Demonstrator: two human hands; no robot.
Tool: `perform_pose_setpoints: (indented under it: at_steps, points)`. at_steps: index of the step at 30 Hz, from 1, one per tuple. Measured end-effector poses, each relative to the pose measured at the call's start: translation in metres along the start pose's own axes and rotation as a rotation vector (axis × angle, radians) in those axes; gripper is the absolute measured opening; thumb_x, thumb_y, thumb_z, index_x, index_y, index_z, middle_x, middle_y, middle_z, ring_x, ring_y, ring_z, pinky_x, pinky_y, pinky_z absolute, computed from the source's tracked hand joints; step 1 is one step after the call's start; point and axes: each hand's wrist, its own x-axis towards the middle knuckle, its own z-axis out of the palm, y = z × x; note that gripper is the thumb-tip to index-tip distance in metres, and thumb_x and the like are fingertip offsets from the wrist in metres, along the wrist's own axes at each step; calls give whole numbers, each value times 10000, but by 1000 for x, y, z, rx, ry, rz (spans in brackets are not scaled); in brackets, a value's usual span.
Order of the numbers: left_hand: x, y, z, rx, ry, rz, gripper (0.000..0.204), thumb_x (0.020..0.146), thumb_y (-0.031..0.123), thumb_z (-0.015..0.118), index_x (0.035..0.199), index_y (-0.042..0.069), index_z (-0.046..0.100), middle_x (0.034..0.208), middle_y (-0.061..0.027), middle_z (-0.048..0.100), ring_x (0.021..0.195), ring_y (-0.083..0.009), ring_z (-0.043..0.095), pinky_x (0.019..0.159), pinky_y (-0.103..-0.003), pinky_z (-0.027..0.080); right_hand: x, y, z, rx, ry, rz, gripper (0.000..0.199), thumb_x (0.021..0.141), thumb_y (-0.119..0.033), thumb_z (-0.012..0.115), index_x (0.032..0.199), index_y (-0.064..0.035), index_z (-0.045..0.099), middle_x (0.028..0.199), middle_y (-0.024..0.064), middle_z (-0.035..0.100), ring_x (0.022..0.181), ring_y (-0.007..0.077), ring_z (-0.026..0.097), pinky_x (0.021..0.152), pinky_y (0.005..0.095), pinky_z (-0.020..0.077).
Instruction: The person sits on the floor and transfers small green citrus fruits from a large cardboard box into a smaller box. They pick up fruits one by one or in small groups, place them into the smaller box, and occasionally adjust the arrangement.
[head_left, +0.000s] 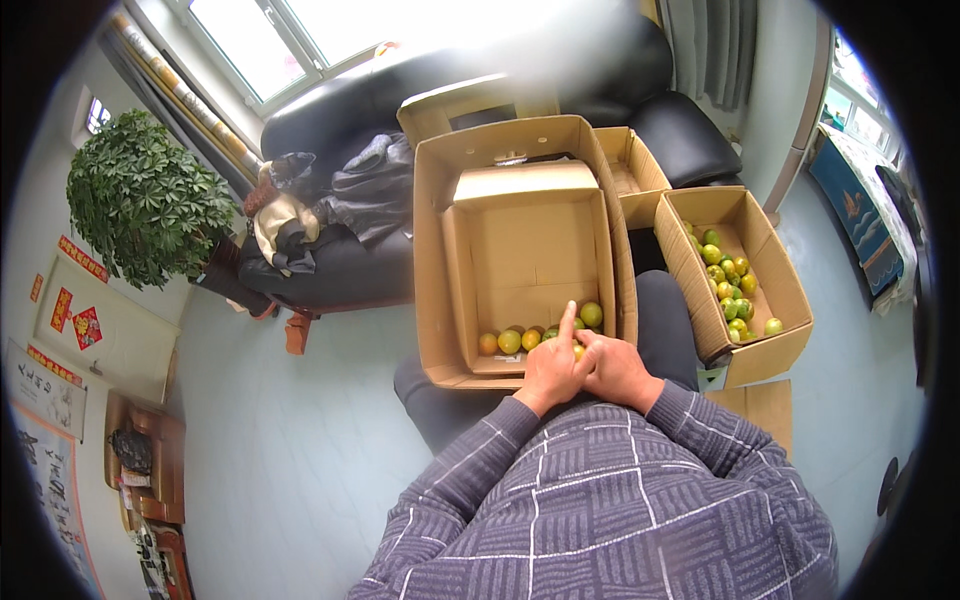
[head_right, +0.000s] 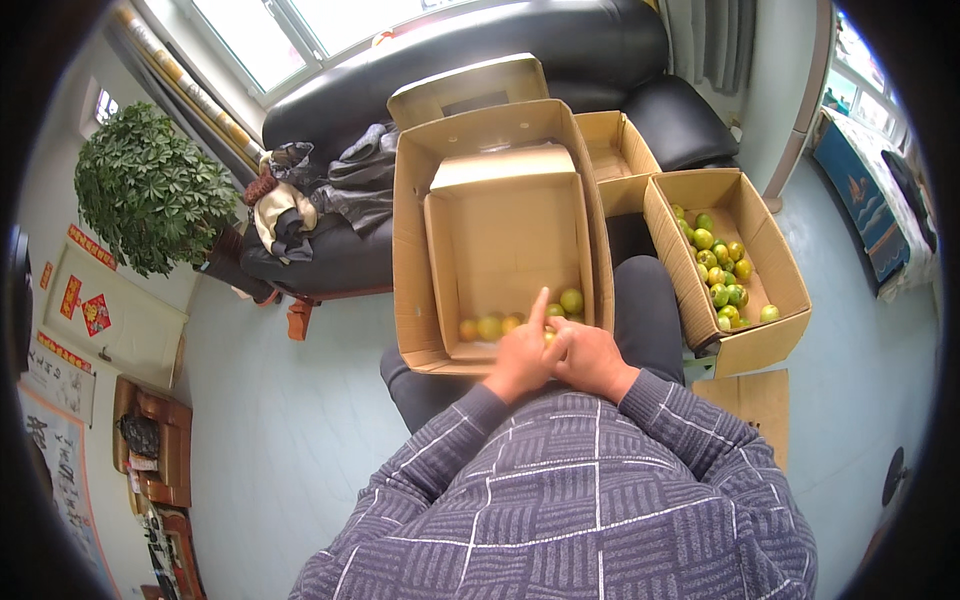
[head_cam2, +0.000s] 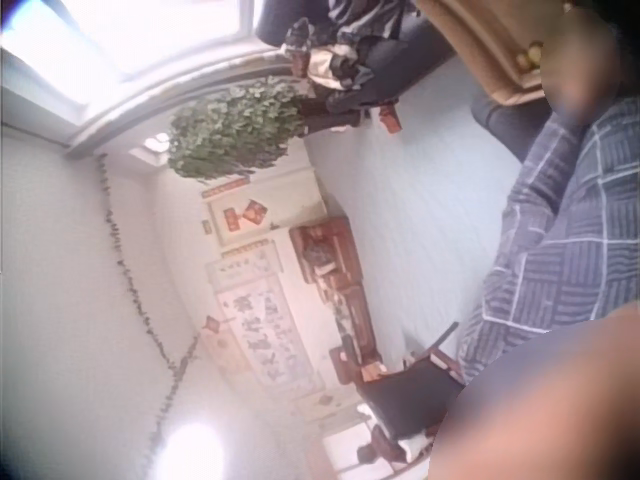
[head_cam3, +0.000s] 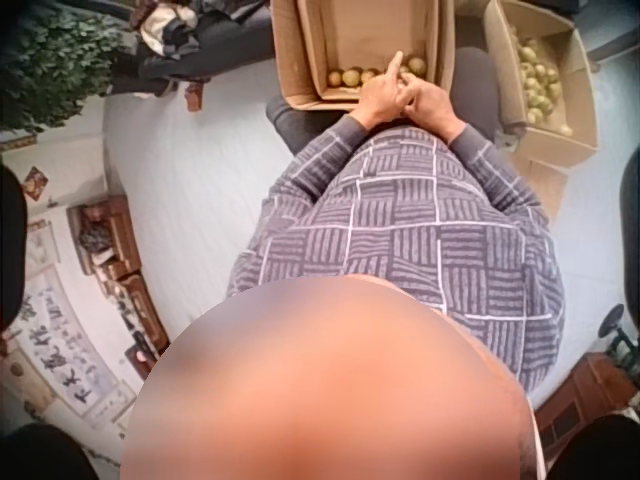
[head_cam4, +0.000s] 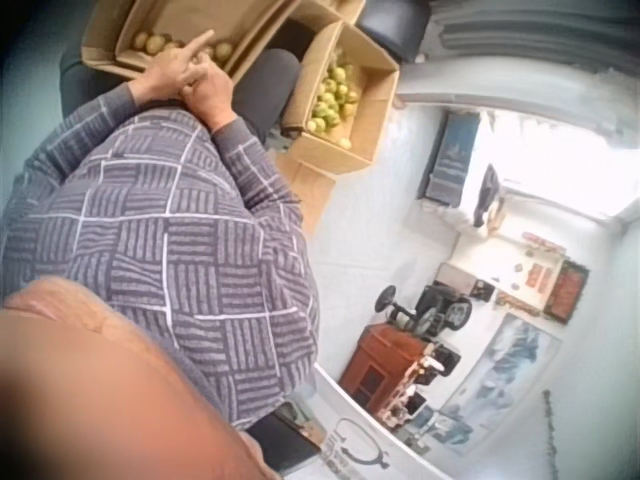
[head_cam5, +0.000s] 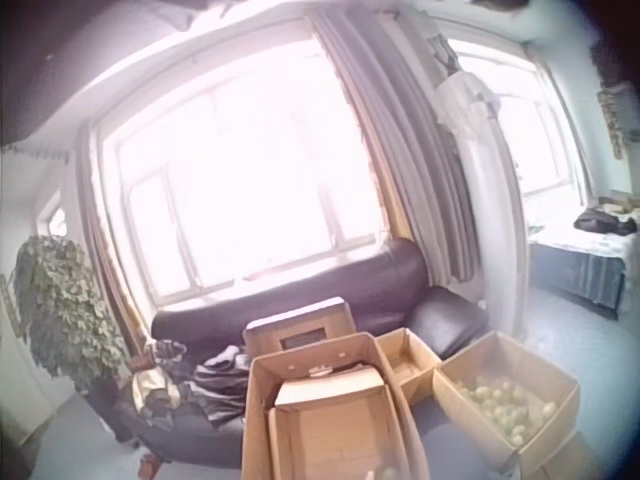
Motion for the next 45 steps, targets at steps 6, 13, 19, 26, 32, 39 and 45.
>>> perform_pose_setpoints:
  at_steps: [6, 13, 19, 26, 32, 39, 45]
  points:
    - [1, -4, -2, 58, -50, 119, 1005, 1088, 668, 571, 1737, -47, 294, 914, -263, 773, 831, -458, 758, 731, -554, 592, -6, 5, 0, 5, -94, 22, 491, 944, -348, 802, 1323, -97, 618, 1066, 182, 780, 960, 433, 757, 809, 542, 601]
    - [0, 1, -7, 94, -21, 205, 1047, 1060, 659, 623, 1749, -43, 262, 919, -248, 764, 833, -435, 760, 721, -530, 596, -7, 13, 7, 38, -48, -9, 504, 957, -329, 782, 1356, -74, 610, 1158, 201, 752, 1023, 445, 742, 831, 552, 601]
    - [-4, 6, -10, 89, -8, 341, 1054, 975, 583, 758, 1735, -13, 337, 1087, -267, 771, 884, -453, 761, 764, -525, 611, -7, 18, 13, 118, 135, -38, 489, 939, -370, 794, 1266, -29, 665, 1139, 216, 752, 1022, 463, 735, 860, 539, 612]
    - [-8, -1, -2, 133, 250, 585, 717, 1012, 393, 759, 1534, -74, 605, 1105, -255, 788, 876, -415, 778, 750, -491, 631, -8, 14, 5, 213, 121, 97, 521, 882, -362, 859, 1220, 4, 704, 1144, 244, 765, 1053, 468, 740, 884, 509, 611]
    - [-13, -11, 1, -51, 420, 548, 422, 1070, 171, 693, 1423, -59, 711, 928, -216, 773, 798, -366, 774, 713, -441, 626, -6, 3, -3, 452, 311, 44, 364, 902, -225, 877, 1150, 3, 738, 1060, 211, 771, 965, 370, 773, 855, 424, 617]
    - [-13, -6, 0, 27, 457, 502, 262, 1033, 70, 761, 1279, -21, 772, 794, -155, 731, 675, -314, 718, 621, -419, 567, -19, 67, -53, 453, 791, 161, 178, 1054, -204, 789, 1105, -39, 743, 942, 44, 734, 777, 91, 649, 674, 296, 548]
    - [-9, 4, -4, 30, 455, 533, 149, 1009, 79, 768, 1121, -17, 783, 856, -178, 773, 722, -329, 750, 658, -426, 608, -74, 253, -135, 12, 934, 612, 337, 1122, -311, 685, 1270, -18, 756, 1081, 129, 799, 904, 229, 749, 800, 369, 595]
